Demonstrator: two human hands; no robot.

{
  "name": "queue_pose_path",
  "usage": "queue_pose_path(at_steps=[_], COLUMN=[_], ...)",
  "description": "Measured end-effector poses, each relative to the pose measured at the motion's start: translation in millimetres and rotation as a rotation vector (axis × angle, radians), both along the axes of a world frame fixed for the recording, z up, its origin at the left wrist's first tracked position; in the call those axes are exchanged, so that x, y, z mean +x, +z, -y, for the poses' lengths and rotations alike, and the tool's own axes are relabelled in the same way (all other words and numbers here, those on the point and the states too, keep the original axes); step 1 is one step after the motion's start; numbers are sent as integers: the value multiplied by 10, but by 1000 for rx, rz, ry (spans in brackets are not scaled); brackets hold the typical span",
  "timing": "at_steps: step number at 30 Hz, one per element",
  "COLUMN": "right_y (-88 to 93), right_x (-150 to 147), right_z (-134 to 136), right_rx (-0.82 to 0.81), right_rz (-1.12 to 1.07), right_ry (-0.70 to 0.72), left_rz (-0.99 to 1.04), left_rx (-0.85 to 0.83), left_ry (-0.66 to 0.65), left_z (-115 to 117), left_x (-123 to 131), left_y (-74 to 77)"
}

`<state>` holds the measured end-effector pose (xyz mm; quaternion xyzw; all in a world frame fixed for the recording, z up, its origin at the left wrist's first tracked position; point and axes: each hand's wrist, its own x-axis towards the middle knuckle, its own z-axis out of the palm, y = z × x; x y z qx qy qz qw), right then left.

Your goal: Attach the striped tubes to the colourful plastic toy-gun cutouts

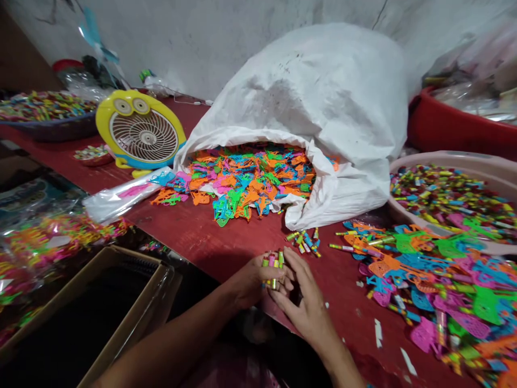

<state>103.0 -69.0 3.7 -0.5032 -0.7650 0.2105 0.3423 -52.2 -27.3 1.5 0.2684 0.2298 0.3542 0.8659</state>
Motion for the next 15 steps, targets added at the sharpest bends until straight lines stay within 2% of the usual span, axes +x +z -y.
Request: queue_pose_path(at_steps=[3, 8, 12, 15], right_y=[51, 120, 136, 127], right_x=[19, 68, 78, 66], right_z=[-1, -86, -169, -188], right_rx=[-28, -150, -54, -64], right_rz=[-47, -200, -156, -177], right_ry=[-4, -163, -82, -70], left_rz=[24, 35, 24, 37], left_rx=[-17, -22, 27, 37], left_ry=[67, 45, 17, 31], left_z=[-7, -2, 5, 4], left_x=[21, 45, 44, 38], left_y=[32, 8, -12, -22])
